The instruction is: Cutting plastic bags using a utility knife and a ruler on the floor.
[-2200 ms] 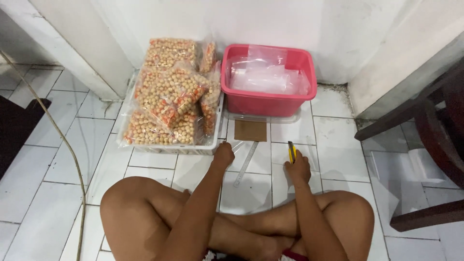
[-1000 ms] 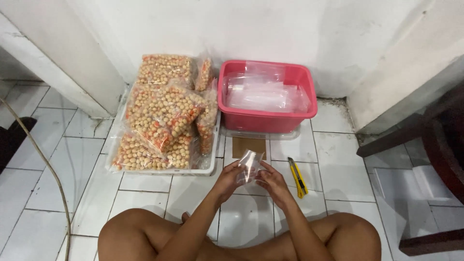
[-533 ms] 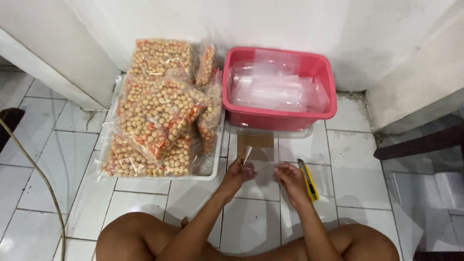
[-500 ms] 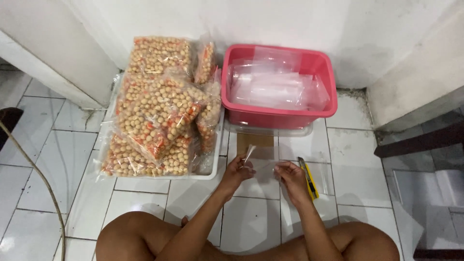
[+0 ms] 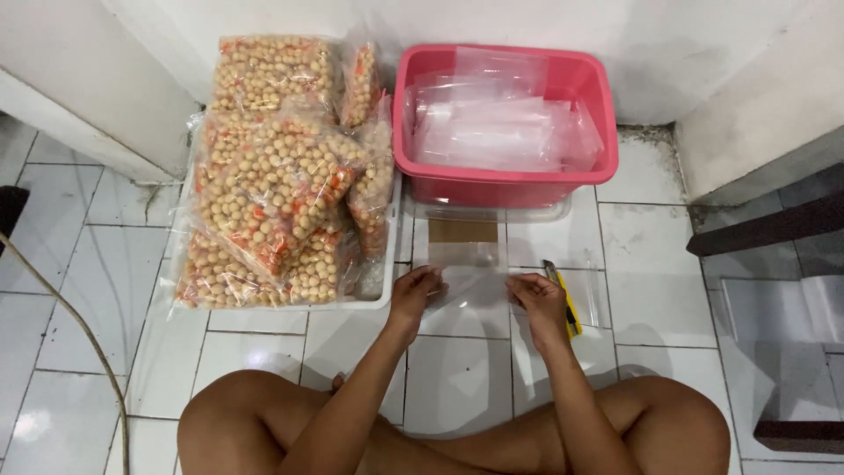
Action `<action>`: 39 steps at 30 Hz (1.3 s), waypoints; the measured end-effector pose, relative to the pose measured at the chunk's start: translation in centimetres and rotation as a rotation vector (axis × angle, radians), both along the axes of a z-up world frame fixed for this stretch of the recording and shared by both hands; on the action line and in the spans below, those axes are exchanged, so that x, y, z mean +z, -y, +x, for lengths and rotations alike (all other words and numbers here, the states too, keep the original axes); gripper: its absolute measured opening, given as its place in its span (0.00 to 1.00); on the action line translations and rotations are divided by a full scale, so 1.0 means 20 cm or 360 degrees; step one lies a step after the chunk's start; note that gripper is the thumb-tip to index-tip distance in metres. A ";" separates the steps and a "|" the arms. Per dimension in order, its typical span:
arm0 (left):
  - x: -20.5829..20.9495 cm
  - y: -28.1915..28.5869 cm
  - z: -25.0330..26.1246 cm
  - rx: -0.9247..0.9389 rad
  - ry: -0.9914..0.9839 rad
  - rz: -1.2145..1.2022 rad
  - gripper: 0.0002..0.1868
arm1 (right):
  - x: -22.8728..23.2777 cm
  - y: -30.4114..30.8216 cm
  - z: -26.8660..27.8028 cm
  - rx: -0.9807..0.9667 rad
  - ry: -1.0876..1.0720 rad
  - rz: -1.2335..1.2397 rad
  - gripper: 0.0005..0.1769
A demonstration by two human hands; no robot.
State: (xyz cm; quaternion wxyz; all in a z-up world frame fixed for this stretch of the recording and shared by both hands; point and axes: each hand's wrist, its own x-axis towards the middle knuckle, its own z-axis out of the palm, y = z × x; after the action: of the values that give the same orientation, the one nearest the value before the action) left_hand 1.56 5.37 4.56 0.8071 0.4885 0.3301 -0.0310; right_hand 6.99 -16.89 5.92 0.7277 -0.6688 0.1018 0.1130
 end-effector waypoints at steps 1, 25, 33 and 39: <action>-0.01 -0.01 0.00 0.0003 -0.0002 0.0001 0.12 | 0.00 0.00 0.00 0.0003 -0.0002 0.0001 0.06; -0.07 -0.03 0.02 -0.0112 -0.0039 0.0159 0.10 | 0.04 -0.01 0.01 -0.0036 0.0023 -0.0223 0.08; -0.03 -0.06 0.03 -0.0032 -0.0082 0.0010 0.10 | 0.08 0.00 0.01 -0.0040 0.0084 -0.0165 0.07; 0.07 -0.02 0.01 -0.0143 -0.0032 0.0182 0.11 | 0.09 0.00 0.00 0.0277 0.0047 0.0017 0.11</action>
State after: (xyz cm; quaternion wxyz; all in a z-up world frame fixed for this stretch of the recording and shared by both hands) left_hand 1.81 5.80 6.05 0.7724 0.5478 0.3170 -0.0532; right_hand 6.91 -16.91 7.68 0.7201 -0.6728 0.0320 0.1666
